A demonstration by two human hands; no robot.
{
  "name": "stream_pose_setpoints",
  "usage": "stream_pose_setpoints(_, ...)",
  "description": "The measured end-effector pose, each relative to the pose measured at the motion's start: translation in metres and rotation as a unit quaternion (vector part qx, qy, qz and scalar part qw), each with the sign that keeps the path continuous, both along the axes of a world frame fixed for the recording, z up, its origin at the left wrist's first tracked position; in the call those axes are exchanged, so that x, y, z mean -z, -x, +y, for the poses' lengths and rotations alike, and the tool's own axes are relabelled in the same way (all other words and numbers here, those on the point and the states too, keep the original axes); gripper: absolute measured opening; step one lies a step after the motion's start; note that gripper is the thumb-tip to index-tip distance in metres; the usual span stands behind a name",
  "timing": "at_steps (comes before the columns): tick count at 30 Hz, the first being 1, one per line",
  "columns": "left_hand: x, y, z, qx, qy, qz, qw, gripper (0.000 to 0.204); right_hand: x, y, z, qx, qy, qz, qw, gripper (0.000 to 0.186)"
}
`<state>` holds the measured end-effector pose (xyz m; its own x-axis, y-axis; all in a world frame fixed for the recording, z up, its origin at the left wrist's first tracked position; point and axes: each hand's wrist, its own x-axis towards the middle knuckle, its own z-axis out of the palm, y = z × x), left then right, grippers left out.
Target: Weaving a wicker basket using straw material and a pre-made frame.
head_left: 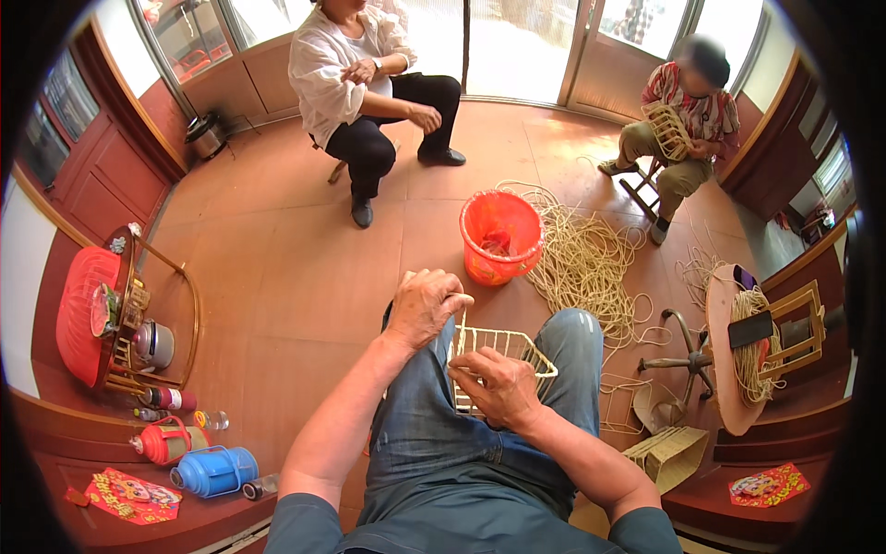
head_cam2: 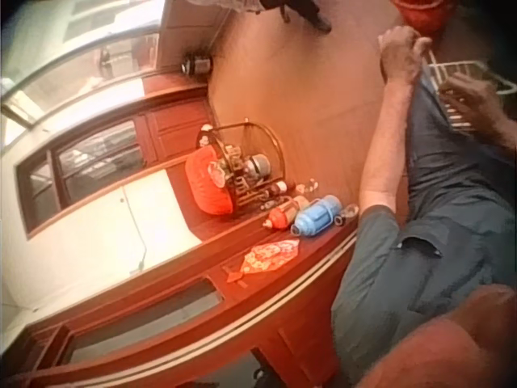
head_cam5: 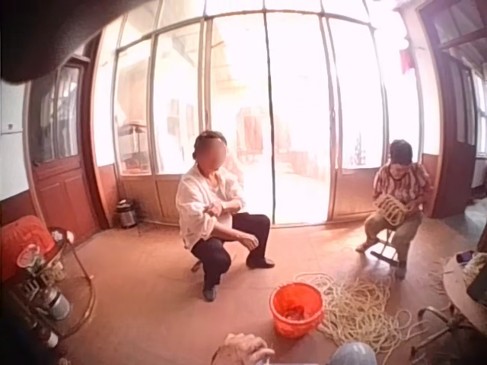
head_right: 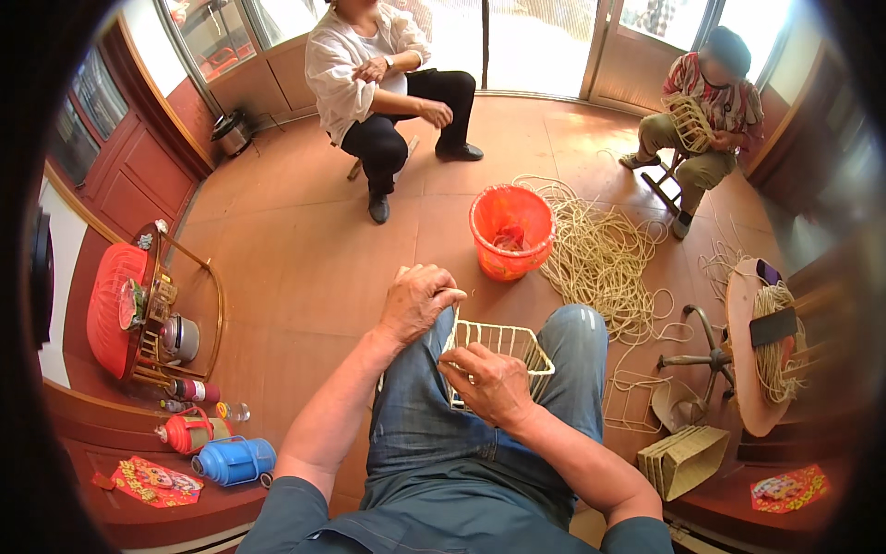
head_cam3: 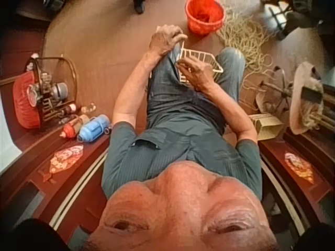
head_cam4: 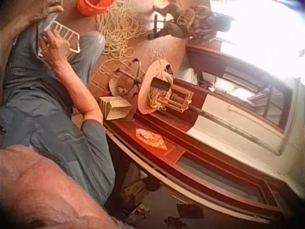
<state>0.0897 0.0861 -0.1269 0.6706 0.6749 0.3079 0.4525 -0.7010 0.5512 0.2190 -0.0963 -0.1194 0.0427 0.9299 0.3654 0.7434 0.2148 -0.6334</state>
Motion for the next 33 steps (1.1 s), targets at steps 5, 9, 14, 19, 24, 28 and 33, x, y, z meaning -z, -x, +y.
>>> stream_pose_setpoints(5,-0.022,-0.001,-0.004,-0.065,-0.172,-0.047,0.982,0.022,-0.005,-0.001,0.000,-0.002,0.025,0.015,1.000,0.014)
stream_pose_setpoints(9,-0.031,0.033,-0.037,-0.143,0.024,-0.155,0.977,0.017,-0.001,-0.007,0.001,0.007,0.101,0.050,0.994,0.018)
stream_pose_setpoints(14,-0.008,0.068,-0.103,-0.149,0.355,-0.240,0.891,0.018,-0.007,-0.013,0.003,-0.017,0.200,0.126,0.972,0.024)
stream_pose_setpoints(19,0.000,0.067,-0.155,-0.188,0.371,-0.172,0.893,0.015,-0.015,-0.020,0.017,-0.030,0.315,0.186,0.930,0.027)
stream_pose_setpoints(24,0.000,0.053,-0.165,-0.174,0.236,-0.113,0.949,0.019,-0.005,-0.028,0.019,-0.052,0.359,0.280,0.889,0.028)
stream_pose_setpoints(28,0.003,0.047,-0.164,-0.166,0.168,-0.079,0.968,0.019,-0.003,-0.031,0.018,-0.063,0.357,0.287,0.887,0.028)
stream_pose_setpoints(33,0.005,0.068,-0.154,-0.190,0.423,-0.136,0.875,0.022,-0.007,-0.026,0.015,-0.077,0.333,0.267,0.901,0.030)
